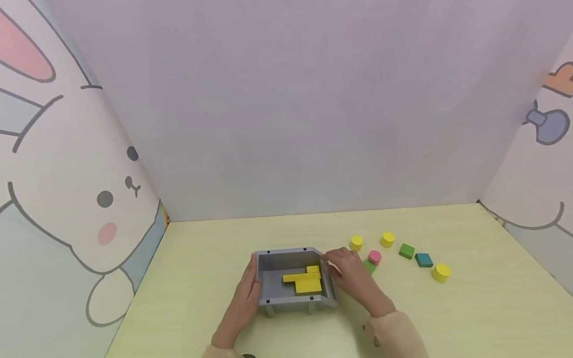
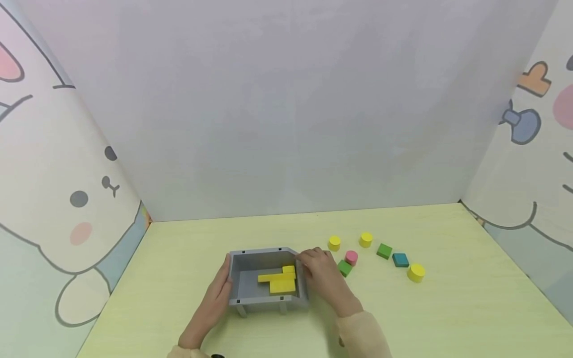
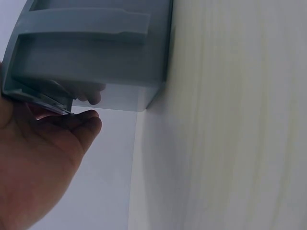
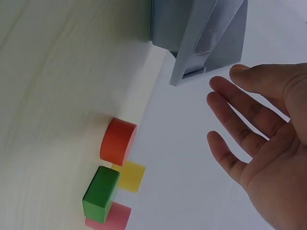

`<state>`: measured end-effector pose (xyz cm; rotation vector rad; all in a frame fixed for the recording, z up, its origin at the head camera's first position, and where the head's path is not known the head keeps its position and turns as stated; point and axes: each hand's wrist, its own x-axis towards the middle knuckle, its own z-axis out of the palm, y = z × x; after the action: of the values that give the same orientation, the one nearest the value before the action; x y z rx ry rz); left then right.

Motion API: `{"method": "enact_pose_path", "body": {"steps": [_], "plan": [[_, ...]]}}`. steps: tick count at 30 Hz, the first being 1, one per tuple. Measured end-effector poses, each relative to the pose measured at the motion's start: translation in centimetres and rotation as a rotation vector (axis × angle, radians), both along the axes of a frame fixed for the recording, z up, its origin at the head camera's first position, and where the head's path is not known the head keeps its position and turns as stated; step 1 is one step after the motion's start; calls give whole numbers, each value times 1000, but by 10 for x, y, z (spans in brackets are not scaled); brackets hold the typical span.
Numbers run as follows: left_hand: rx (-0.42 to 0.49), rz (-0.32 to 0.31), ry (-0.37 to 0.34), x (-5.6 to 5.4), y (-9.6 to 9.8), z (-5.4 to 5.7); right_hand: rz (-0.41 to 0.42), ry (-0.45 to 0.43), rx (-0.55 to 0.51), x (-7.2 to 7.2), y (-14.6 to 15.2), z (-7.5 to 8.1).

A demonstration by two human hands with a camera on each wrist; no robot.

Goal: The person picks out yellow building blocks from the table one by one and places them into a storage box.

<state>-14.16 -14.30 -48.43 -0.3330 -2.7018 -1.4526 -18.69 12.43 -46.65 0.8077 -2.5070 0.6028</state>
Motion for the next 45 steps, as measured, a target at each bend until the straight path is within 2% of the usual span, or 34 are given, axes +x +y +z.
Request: {"method": "enact_pose_path", "body": {"steps": [8, 15, 24, 29, 36, 45], "plan": [[-2, 0, 4, 0, 0, 1, -69, -28, 16, 1, 16, 2], [-6, -1, 1, 0, 0, 1, -90, 8, 12, 1, 31, 2], [-7, 1, 5, 0, 0, 0, -171, -63, -6, 5, 50, 0], [-3, -4, 6, 0, 0, -1, -192, -33, -22, 7, 65, 0], [-4, -1, 9, 1, 0, 0, -190, 78, -54, 7, 87, -3], [-1, -5, 2, 0, -1, -1, -221, 59, -51, 12, 111, -5]]}}
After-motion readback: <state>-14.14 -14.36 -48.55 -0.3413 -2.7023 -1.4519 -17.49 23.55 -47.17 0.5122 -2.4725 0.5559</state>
